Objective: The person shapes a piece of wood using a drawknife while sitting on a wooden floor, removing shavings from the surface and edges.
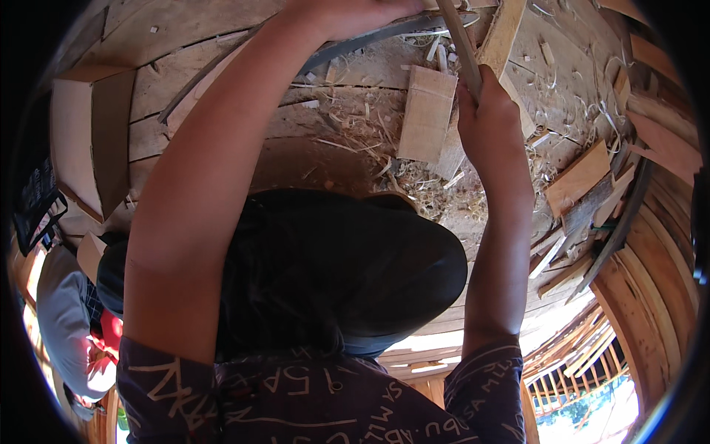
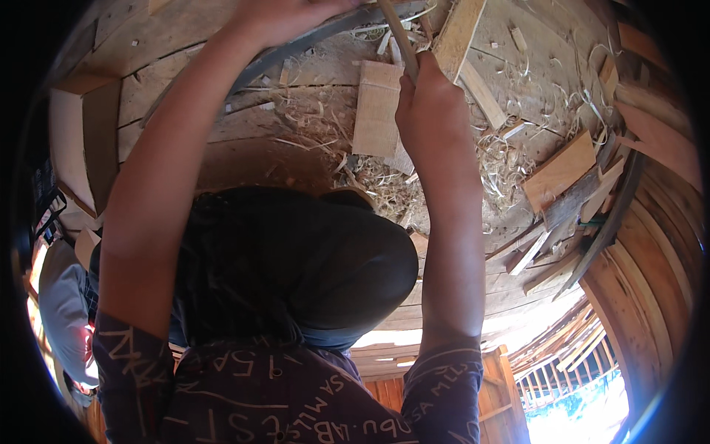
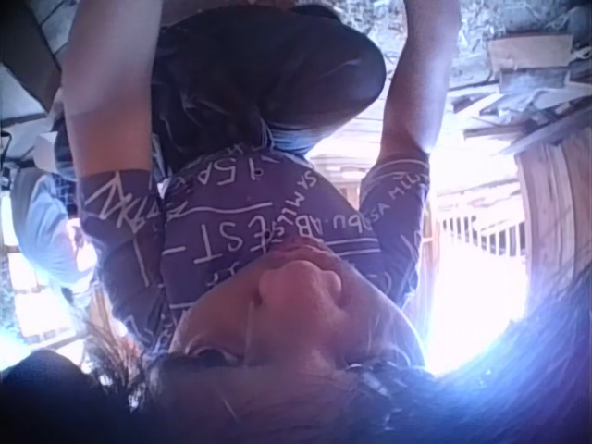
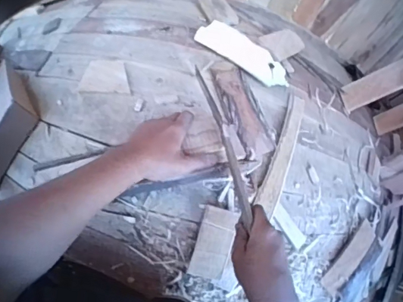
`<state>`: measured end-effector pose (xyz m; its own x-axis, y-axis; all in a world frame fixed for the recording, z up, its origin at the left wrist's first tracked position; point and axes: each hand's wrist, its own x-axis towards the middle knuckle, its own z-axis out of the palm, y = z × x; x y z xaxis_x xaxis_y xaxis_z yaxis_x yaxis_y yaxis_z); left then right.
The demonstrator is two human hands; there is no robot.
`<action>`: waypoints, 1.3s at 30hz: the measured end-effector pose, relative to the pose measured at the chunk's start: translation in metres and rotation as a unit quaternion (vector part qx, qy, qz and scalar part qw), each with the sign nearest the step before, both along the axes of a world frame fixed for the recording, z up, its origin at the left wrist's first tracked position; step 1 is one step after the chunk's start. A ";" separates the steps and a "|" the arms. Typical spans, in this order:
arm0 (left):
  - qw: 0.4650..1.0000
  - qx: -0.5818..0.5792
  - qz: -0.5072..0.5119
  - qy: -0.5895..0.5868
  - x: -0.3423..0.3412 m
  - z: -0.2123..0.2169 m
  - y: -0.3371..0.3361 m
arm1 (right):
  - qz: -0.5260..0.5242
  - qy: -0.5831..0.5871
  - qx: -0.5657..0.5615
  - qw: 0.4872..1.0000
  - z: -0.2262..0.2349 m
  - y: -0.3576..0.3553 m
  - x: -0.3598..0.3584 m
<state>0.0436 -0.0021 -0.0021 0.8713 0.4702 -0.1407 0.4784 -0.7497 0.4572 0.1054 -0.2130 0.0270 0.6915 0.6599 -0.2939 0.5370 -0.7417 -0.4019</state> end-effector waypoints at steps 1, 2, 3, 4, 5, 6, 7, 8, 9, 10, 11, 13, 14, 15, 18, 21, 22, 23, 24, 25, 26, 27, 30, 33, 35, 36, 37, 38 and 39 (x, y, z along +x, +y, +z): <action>1.000 0.005 -0.029 0.001 -0.001 0.002 -0.001 | 0.006 -0.005 0.013 1.000 -0.002 0.005 0.001; 0.998 0.007 -0.060 0.000 -0.001 0.004 -0.003 | 0.009 -0.012 0.023 1.000 -0.004 0.010 0.001; 0.998 0.023 -0.054 -0.015 -0.003 0.003 -0.007 | 0.011 -0.018 0.033 0.999 -0.005 0.016 0.000; 0.998 0.038 -0.047 -0.030 -0.007 0.002 -0.013 | 0.021 -0.030 0.033 0.999 -0.004 0.023 -0.001; 0.997 0.056 -0.039 -0.048 -0.007 0.002 -0.015 | 0.032 -0.043 0.036 0.998 -0.002 0.035 -0.001; 1.000 -0.002 -0.001 0.019 -0.001 0.004 -0.016 | 0.043 -0.058 0.037 0.997 0.002 0.040 -0.001; 1.000 0.000 -0.007 0.011 0.003 0.004 -0.016 | 0.021 -0.056 0.041 0.997 0.009 0.036 0.001; 1.000 0.005 -0.007 0.011 0.001 -0.002 -0.013 | 0.003 -0.047 0.050 0.998 0.016 0.031 -0.001; 1.000 0.010 -0.007 0.007 -0.001 -0.004 -0.011 | -0.014 -0.042 0.058 0.997 0.027 0.023 -0.002; 1.000 0.005 -0.003 0.003 -0.005 -0.005 -0.008 | -0.050 -0.022 0.070 0.996 0.034 0.008 -0.006; 1.000 -0.004 -0.003 -0.006 -0.007 -0.005 -0.006 | -0.074 -0.030 0.062 0.995 0.041 -0.010 -0.010; 0.997 0.031 0.007 -0.071 -0.014 -0.010 0.004 | -0.107 -0.042 0.069 0.991 0.052 -0.049 -0.022; 0.989 0.075 0.017 -0.125 -0.021 -0.021 0.011 | -0.117 -0.044 0.083 0.989 0.057 -0.067 -0.032; 0.977 0.117 0.026 -0.179 -0.027 -0.027 0.015 | -0.150 -0.023 0.055 0.987 0.067 -0.083 -0.044; 0.974 0.006 0.102 -0.204 -0.049 0.007 0.020 | -0.231 0.065 0.042 0.970 0.092 -0.131 -0.096; 0.950 -0.155 0.147 -0.227 -0.073 0.053 0.014 | -0.287 0.127 0.105 0.944 0.102 -0.167 -0.162; 0.929 -0.242 0.155 -0.232 -0.080 0.066 0.010 | -0.316 0.112 0.155 0.929 0.111 -0.163 -0.182; 0.903 -0.315 0.168 -0.239 -0.097 0.085 0.018 | -0.304 0.113 0.171 0.930 0.115 -0.157 -0.192; 0.890 -0.336 0.170 -0.255 -0.115 0.100 0.025 | -0.293 0.112 0.186 0.931 0.117 -0.152 -0.202; 0.876 -0.360 0.171 -0.271 -0.132 0.113 0.033 | -0.283 0.110 0.199 0.932 0.120 -0.149 -0.211; 0.860 -0.385 0.169 -0.290 -0.148 0.128 0.040 | -0.239 0.055 0.213 0.946 0.107 -0.153 -0.213; 0.855 -0.392 0.168 -0.296 -0.162 0.138 0.044 | -0.230 0.046 0.202 0.951 0.110 -0.149 -0.214; 0.811 -0.460 0.178 -0.315 -0.203 0.173 0.053 | -0.206 -0.002 0.172 0.963 0.120 -0.130 -0.218; 0.759 -0.531 0.185 -0.328 -0.236 0.169 0.071 | -0.188 -0.065 0.130 0.971 0.112 -0.115 -0.223; 0.724 -0.562 0.174 -0.360 -0.247 0.166 0.075 | -0.174 -0.109 0.068 0.976 0.111 -0.111 -0.221; 0.716 -0.567 0.163 -0.373 -0.251 0.167 0.075 | -0.167 -0.140 0.060 0.974 0.109 -0.110 -0.222; 0.708 -0.571 0.152 -0.386 -0.254 0.166 0.077 | -0.159 -0.169 0.052 0.971 0.105 -0.108 -0.222; 0.703 -0.570 0.143 -0.399 -0.258 0.170 0.079 | -0.150 -0.195 0.040 0.968 0.104 -0.108 -0.225; 0.713 -0.563 0.137 -0.395 -0.262 0.173 0.077 | -0.153 -0.205 0.038 0.966 0.105 -0.108 -0.227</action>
<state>-0.2180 0.0745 0.1712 0.7853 0.6139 -0.0794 -0.2036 0.3774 0.9034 -0.1214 -0.3208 0.1316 0.9055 0.4152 0.0873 0.4230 -0.8677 -0.2612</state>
